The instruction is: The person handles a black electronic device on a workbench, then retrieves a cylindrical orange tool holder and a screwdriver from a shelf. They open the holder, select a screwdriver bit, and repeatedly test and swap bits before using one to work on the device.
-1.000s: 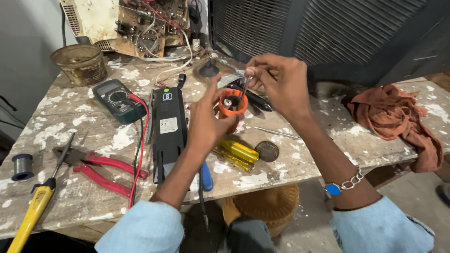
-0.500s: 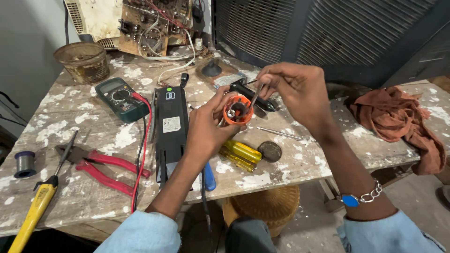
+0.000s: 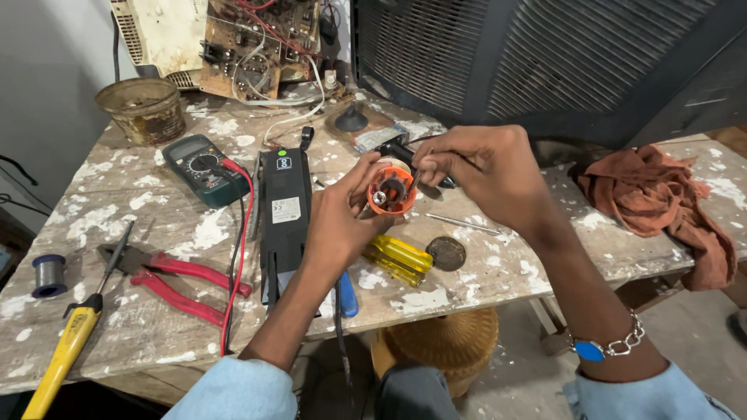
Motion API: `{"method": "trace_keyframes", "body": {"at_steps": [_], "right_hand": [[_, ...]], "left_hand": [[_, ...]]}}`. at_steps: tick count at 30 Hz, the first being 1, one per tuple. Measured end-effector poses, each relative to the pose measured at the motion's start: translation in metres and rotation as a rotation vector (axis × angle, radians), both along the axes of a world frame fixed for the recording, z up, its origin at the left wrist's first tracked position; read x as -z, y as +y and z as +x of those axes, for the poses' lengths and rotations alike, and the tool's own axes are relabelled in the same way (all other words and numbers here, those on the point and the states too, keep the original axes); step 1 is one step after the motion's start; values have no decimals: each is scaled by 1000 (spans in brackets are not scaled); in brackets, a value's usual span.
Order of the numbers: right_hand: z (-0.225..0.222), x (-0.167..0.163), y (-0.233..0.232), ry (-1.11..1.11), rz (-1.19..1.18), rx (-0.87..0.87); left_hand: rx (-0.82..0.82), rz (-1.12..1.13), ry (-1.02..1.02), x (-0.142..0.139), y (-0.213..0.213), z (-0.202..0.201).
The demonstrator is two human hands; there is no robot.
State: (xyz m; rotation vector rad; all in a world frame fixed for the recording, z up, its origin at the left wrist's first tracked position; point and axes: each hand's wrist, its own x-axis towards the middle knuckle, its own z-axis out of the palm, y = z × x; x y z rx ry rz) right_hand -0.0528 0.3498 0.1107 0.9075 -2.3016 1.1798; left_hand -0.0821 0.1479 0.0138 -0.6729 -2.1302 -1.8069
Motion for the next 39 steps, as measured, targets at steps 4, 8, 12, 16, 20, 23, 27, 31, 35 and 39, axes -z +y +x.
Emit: {"method": "trace_keyframes", "body": {"at_steps": [4, 8, 12, 16, 20, 23, 27, 31, 35, 39], "right_hand": [[7, -3, -1, 91, 72, 35], [8, -4, -4, 127, 144, 70], [6, -6, -4, 159, 245, 53], [6, -6, -2, 64, 206, 32], [3, -3, 1, 86, 221, 51], [-4, 0, 1, 164, 247, 64], [-12, 3, -2, 80, 336, 109], [-17, 6, -4, 117, 420, 162], [-22, 11, -3, 300, 444, 111], [-26, 10, -3, 360, 312, 122]], "left_hand": [[5, 7, 30, -1, 0, 3], [-50, -61, -19, -4, -1, 5], [-36, -42, 23, -6, -1, 6], [-41, -41, 38, -6, -1, 7], [-34, -29, 22, -5, 0, 7], [-23, -9, 47, -4, 0, 6], [-25, -12, 59, -3, 1, 5], [-22, -8, 37, -4, 1, 5], [-37, -57, 29, -5, 3, 5], [-5, 27, 27, -7, 5, 3]]}}
